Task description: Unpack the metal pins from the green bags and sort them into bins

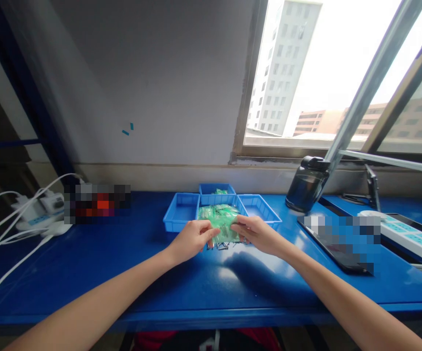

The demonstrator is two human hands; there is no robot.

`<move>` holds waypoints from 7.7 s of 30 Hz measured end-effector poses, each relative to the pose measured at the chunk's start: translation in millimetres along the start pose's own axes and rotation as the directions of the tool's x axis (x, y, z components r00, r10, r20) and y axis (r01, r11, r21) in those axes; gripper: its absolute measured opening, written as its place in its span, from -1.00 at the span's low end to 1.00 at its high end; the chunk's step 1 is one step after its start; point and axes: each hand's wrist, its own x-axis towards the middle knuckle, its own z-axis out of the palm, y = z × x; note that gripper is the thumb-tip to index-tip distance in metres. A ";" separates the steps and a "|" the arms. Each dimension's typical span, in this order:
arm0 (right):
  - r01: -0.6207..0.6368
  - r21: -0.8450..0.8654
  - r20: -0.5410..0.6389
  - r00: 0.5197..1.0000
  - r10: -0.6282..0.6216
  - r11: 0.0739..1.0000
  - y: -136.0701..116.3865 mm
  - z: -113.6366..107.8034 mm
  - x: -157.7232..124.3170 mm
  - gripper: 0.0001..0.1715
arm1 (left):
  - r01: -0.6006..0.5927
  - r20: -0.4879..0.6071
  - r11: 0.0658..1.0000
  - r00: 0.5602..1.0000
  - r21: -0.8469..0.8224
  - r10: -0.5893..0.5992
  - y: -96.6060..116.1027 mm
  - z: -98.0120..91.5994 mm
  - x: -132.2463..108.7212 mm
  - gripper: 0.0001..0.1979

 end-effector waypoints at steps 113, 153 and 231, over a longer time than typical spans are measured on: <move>0.066 0.213 -0.234 0.972 -0.015 0.975 1.9 4.8 3.0 -0.75 | 0.002 -0.074 0.872 0.996 -0.490 -0.044 1.0 -3.4 7.7 -0.72; 0.111 -0.742 0.100 0.993 -0.054 0.661 7.2 -25.1 66.5 -0.71 | -0.233 0.170 0.794 0.972 0.562 0.165 -1.9 -2.0 -7.5 -0.79; -0.003 0.112 0.159 0.987 -0.014 0.994 -2.2 -5.5 17.1 -0.82 | 0.027 0.056 0.999 0.998 -0.023 -0.025 -2.3 -2.4 1.9 -0.84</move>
